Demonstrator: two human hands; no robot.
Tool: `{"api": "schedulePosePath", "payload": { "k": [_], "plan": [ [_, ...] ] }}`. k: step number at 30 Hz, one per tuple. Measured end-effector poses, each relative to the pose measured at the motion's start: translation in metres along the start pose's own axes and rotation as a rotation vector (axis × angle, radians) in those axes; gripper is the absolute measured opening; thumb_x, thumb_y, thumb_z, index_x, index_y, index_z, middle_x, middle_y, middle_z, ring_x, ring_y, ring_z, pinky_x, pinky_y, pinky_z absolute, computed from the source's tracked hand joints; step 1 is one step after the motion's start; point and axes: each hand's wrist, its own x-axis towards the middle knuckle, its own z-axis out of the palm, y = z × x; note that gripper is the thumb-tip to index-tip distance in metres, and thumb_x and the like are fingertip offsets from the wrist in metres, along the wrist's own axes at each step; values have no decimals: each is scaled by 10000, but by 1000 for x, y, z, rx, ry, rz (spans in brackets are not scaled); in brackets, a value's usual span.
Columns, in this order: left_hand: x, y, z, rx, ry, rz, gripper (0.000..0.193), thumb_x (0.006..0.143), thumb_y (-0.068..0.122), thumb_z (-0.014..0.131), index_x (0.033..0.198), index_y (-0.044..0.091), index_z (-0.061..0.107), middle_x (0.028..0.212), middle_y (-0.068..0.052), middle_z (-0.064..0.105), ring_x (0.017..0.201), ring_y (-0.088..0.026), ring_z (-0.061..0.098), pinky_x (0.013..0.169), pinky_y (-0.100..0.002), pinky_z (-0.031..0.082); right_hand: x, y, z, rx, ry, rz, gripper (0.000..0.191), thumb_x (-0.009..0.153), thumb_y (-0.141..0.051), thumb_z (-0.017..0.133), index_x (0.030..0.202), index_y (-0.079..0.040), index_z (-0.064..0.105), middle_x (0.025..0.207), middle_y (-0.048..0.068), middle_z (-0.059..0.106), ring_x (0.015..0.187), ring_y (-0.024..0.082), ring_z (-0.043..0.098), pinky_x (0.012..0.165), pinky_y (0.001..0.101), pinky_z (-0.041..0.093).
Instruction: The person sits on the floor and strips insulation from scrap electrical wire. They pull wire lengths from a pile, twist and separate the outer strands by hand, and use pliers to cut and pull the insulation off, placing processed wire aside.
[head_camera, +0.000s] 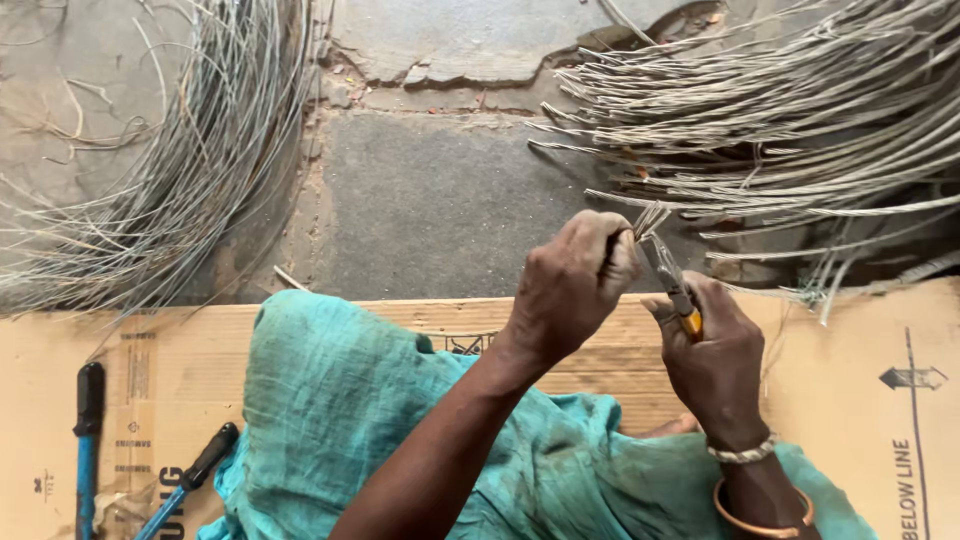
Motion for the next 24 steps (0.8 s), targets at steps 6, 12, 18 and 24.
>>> {"api": "schedulePosePath", "payload": {
  "k": [6,12,18,24],
  "plan": [
    [11,-15,-4,-904,-379,-474,241,1073,264,635,1116,30,671,847,-6,661,682,-67,590,573,-262,483,4,5,-6,70,-37,84,350,917,-192,808,1197,-65,640,916,108,712,768,278,704,674,389,539],
    [4,-31,11,-1242,-374,-733,233,1037,274,668,1028,42,683,793,12,634,620,-58,523,502,-224,382,6,9,-8,9,24,-27,326,953,-213,767,1210,-55,644,974,152,681,828,315,674,708,407,529],
    [1,-39,17,-1222,-252,-759,227,1014,275,702,984,51,687,786,11,643,615,-51,529,506,-210,377,15,35,-21,-72,-136,178,226,1004,-255,664,1139,-76,698,998,163,697,912,351,675,804,475,525],
    [-10,-43,24,-1209,-322,-834,208,1005,262,701,973,57,682,779,3,650,609,-52,529,489,-215,373,16,46,-22,-273,-346,111,438,889,-341,721,1244,-88,679,1161,164,712,1067,371,648,921,493,494]
  ]
}}
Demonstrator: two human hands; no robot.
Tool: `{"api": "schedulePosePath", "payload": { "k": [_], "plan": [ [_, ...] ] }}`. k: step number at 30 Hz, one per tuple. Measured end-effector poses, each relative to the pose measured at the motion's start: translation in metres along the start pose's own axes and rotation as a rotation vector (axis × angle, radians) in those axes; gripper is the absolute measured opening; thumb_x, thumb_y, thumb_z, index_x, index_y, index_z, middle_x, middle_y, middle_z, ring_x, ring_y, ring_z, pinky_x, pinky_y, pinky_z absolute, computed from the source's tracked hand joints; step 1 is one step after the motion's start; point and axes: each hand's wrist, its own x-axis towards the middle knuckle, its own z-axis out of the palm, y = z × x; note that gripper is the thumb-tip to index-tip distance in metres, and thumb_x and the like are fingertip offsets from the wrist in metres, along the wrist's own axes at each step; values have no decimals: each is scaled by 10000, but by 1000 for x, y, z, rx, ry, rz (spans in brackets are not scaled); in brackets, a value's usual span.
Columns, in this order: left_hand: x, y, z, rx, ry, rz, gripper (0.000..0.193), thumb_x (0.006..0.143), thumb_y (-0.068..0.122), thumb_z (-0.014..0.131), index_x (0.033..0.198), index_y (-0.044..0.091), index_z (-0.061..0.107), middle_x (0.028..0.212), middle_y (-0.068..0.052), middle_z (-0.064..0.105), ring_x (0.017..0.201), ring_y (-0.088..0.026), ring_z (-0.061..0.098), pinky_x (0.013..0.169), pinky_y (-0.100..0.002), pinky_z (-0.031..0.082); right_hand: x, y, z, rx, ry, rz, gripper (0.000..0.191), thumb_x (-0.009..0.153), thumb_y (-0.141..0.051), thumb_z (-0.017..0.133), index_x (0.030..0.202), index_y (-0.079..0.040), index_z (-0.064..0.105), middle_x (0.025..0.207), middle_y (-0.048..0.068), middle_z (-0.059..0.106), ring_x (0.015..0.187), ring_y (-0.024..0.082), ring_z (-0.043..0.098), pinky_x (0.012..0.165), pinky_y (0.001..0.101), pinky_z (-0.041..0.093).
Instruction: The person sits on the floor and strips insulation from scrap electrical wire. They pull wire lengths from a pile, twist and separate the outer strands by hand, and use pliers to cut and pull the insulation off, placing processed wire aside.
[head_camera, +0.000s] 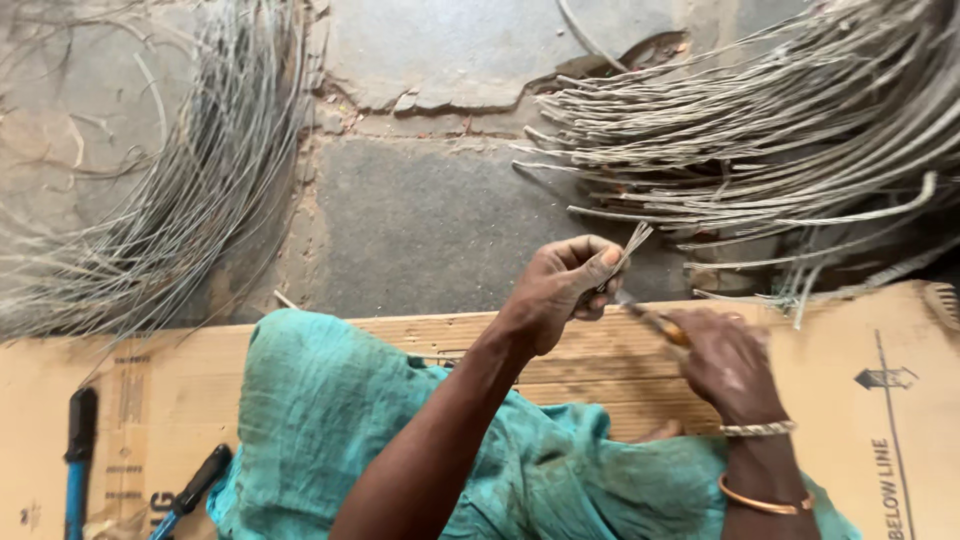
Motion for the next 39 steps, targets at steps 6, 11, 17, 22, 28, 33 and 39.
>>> {"api": "schedulePosePath", "payload": {
  "k": [6,11,17,22,28,33,39],
  "plan": [
    [-2,-23,8,-27,-98,-22,188,1031,238,685,993,61,638,791,3,633,624,-52,535,500,-212,373,4,-17,5,1066,62,-35,392,1008,-184,633,1349,7,603,1270,94,703,1128,173,656,977,321,524],
    [-4,-28,19,-4,-92,8,169,1012,221,702,1004,86,600,795,-12,636,623,-70,548,505,-218,392,8,-22,10,1175,169,-24,176,1026,-91,658,1156,27,678,1080,72,728,974,105,661,883,259,548],
    [-16,-19,48,853,234,450,233,994,247,724,1035,23,672,840,-77,696,711,-177,656,608,-315,543,13,-23,21,1093,337,-78,85,1059,-63,645,1104,9,654,1012,49,694,906,80,618,825,231,532],
    [-31,-17,75,1213,308,887,114,1031,113,667,1111,33,657,1007,-136,704,921,-332,702,788,-426,570,12,-25,19,1247,391,-44,86,1037,-57,638,1093,8,639,998,46,689,896,77,651,779,228,572],
    [-28,-13,91,1303,348,986,77,965,108,701,1017,52,688,966,-140,686,847,-318,684,705,-414,557,8,-23,14,1264,479,-75,89,1044,-55,641,1094,18,640,990,50,690,858,76,627,808,226,548],
    [-21,-12,99,1146,341,791,75,960,124,730,993,65,697,901,-82,701,753,-255,699,652,-376,544,4,-17,13,1284,504,-116,80,1059,-48,629,1116,7,633,975,37,677,882,71,614,842,225,539],
    [-18,-9,100,1146,302,719,92,930,137,756,970,61,721,883,-73,723,728,-229,708,637,-350,538,-1,-16,5,1396,494,-148,80,1044,-15,636,1124,-4,636,1030,25,674,951,77,621,885,232,539]
  ]
}}
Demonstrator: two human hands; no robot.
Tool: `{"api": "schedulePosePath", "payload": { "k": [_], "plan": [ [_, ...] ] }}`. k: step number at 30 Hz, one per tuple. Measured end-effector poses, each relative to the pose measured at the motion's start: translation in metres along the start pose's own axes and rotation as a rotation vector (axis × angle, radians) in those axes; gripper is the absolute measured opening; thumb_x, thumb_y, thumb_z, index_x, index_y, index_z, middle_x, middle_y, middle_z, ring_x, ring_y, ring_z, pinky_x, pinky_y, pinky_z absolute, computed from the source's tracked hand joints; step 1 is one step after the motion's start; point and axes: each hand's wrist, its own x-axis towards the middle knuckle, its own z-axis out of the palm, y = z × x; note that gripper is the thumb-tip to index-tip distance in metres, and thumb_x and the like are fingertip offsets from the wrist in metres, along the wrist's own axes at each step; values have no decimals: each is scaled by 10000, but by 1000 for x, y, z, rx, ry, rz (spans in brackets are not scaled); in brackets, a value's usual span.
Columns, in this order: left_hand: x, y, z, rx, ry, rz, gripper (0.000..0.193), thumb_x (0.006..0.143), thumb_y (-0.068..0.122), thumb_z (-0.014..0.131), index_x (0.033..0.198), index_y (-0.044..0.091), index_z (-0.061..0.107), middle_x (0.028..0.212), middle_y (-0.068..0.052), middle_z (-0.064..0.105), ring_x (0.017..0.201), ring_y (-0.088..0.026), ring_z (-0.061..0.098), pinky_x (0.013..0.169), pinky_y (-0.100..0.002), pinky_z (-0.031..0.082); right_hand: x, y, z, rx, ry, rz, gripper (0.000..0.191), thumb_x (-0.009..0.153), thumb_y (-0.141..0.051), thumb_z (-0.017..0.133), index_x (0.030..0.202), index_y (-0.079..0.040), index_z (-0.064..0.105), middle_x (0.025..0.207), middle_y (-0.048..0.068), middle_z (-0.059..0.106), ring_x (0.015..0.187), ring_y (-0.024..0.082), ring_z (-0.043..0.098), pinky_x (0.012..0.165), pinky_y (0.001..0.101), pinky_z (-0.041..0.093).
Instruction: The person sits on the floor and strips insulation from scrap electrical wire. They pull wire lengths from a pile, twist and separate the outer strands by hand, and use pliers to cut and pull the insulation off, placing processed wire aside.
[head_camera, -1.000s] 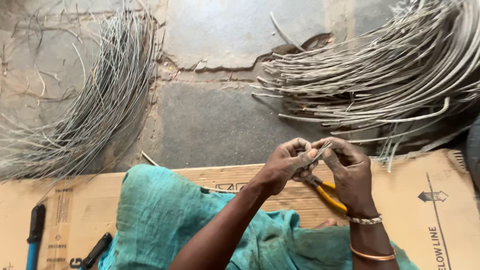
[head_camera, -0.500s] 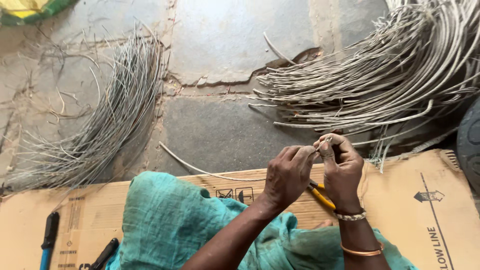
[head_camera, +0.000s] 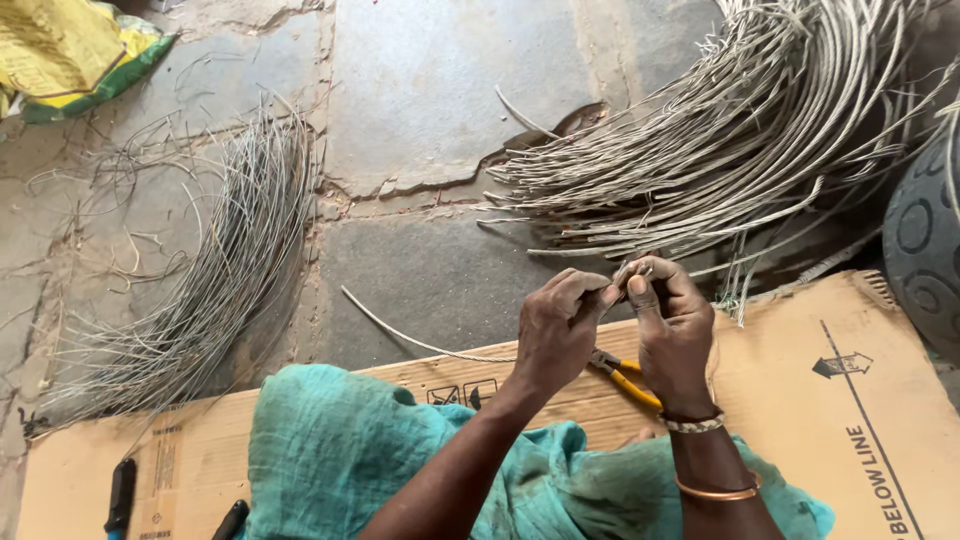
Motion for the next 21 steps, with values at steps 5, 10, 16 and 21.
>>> {"api": "schedulePosePath", "payload": {
  "k": [5,10,16,21],
  "plan": [
    [2,-4,-1,-46,-75,-49,118,910,148,771,963,49,735,865,-71,734,729,-179,706,635,-333,548,-3,-2,3,45,77,45,161,972,25,705,1117,-10,647,1024,27,692,944,81,656,864,230,551],
    [1,-19,6,-192,-154,-323,114,955,173,755,965,60,764,757,-58,702,667,-99,579,587,-310,491,-7,0,10,-26,190,-51,162,965,15,754,1106,8,673,1017,28,703,914,65,647,848,212,550],
    [15,-65,20,-655,-343,-296,94,1013,103,675,1031,26,727,913,-26,711,813,-75,624,717,-266,544,-11,-18,9,-414,-28,-221,159,920,-13,784,1063,-20,717,1006,25,736,877,88,679,771,225,543],
    [21,-84,16,-732,-422,-410,106,1036,97,631,1009,12,688,843,-43,664,717,-100,594,613,-275,527,0,-30,4,-445,22,-310,71,1088,-54,644,1141,-60,691,1137,34,712,1035,115,691,912,247,583]
  ]
}}
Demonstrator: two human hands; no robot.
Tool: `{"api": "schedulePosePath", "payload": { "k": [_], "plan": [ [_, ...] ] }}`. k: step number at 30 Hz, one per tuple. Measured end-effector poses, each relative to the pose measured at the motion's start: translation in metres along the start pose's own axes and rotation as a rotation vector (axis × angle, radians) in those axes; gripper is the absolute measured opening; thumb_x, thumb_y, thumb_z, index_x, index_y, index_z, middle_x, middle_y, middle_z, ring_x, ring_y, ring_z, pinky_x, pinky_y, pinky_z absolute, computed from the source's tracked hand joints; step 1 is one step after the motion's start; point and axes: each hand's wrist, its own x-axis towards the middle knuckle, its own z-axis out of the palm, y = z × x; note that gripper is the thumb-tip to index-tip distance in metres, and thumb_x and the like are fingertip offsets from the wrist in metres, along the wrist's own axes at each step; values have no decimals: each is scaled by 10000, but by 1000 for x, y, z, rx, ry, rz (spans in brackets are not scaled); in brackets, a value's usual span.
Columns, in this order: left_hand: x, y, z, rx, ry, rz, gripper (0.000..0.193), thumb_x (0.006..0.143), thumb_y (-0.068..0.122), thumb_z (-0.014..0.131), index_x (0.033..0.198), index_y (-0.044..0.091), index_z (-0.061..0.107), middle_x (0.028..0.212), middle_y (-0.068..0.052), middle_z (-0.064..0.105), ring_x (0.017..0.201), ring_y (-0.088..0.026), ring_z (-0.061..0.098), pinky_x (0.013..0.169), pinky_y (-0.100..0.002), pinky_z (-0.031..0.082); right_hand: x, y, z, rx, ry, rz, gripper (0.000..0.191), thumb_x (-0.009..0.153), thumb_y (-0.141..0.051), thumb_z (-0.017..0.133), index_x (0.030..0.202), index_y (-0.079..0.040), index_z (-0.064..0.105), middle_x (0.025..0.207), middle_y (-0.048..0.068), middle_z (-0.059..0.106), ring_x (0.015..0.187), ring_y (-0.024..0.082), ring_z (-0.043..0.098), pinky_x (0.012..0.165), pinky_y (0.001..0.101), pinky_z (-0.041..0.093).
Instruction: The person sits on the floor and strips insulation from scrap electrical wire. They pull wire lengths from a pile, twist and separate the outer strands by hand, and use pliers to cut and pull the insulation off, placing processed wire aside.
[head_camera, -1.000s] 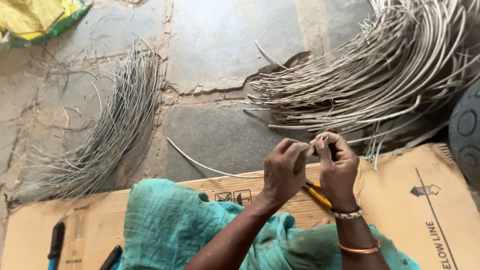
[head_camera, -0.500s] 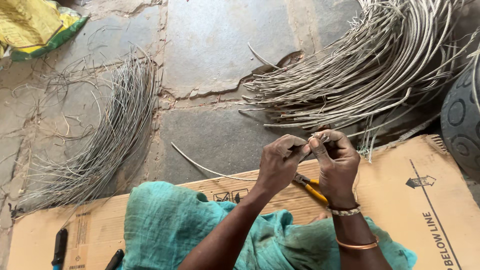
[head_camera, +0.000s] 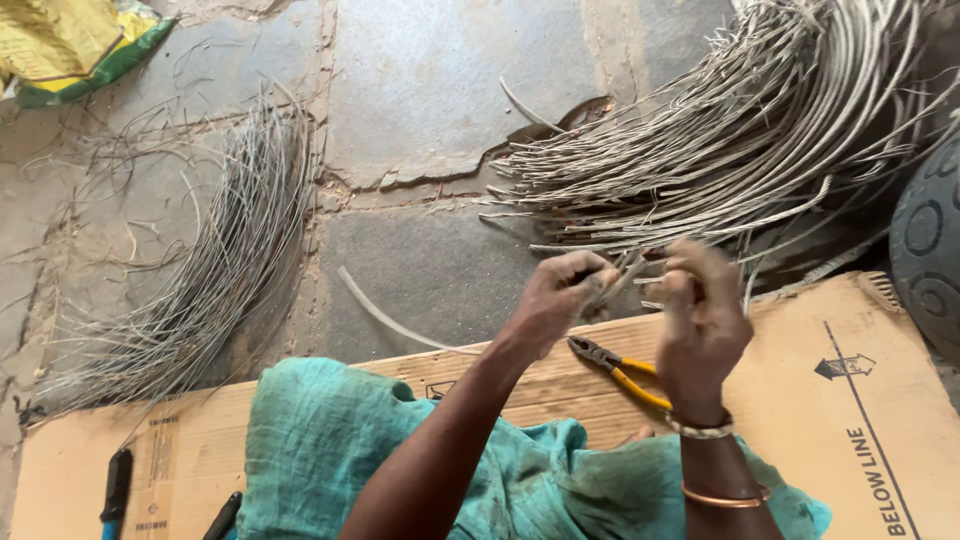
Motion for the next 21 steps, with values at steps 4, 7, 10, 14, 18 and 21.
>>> {"api": "schedulePosePath", "payload": {
  "k": [4,7,10,14,18,21],
  "plan": [
    [-7,11,3,-324,-15,-229,115,1020,124,626,996,22,671,822,-37,664,627,-95,588,531,-244,485,4,7,3,304,-89,418,151,1038,-87,625,1153,-30,706,1053,50,706,945,105,658,844,251,554],
    [-14,21,12,-294,-19,-122,172,1063,158,627,1023,0,683,803,-43,655,646,-91,592,556,-236,489,0,17,7,556,-84,527,130,1005,-89,633,1075,-13,711,1007,63,713,870,128,676,747,289,579],
    [-23,28,21,-144,115,-51,302,1082,247,571,996,-15,693,789,-68,712,635,-101,627,542,-248,517,-2,31,10,760,-48,558,95,1012,-77,666,1038,8,700,1002,63,704,793,131,637,683,300,563],
    [-37,33,32,364,235,213,228,1038,211,657,1089,-2,723,867,-101,740,737,-135,677,619,-284,553,-2,46,13,783,41,570,81,1018,-44,681,1063,23,690,1007,75,702,871,123,655,782,257,550],
    [-41,30,36,720,379,369,199,995,178,697,1122,26,723,905,-119,761,782,-135,724,675,-291,578,-5,40,15,707,56,581,61,1016,-26,662,1028,22,698,957,84,709,831,142,664,783,273,564],
    [-27,25,23,625,368,381,161,990,144,706,1088,21,738,922,-97,768,796,-118,726,686,-287,584,-11,22,15,405,-30,373,44,1004,-14,653,997,5,692,973,80,726,911,153,687,867,287,574]
  ]
}}
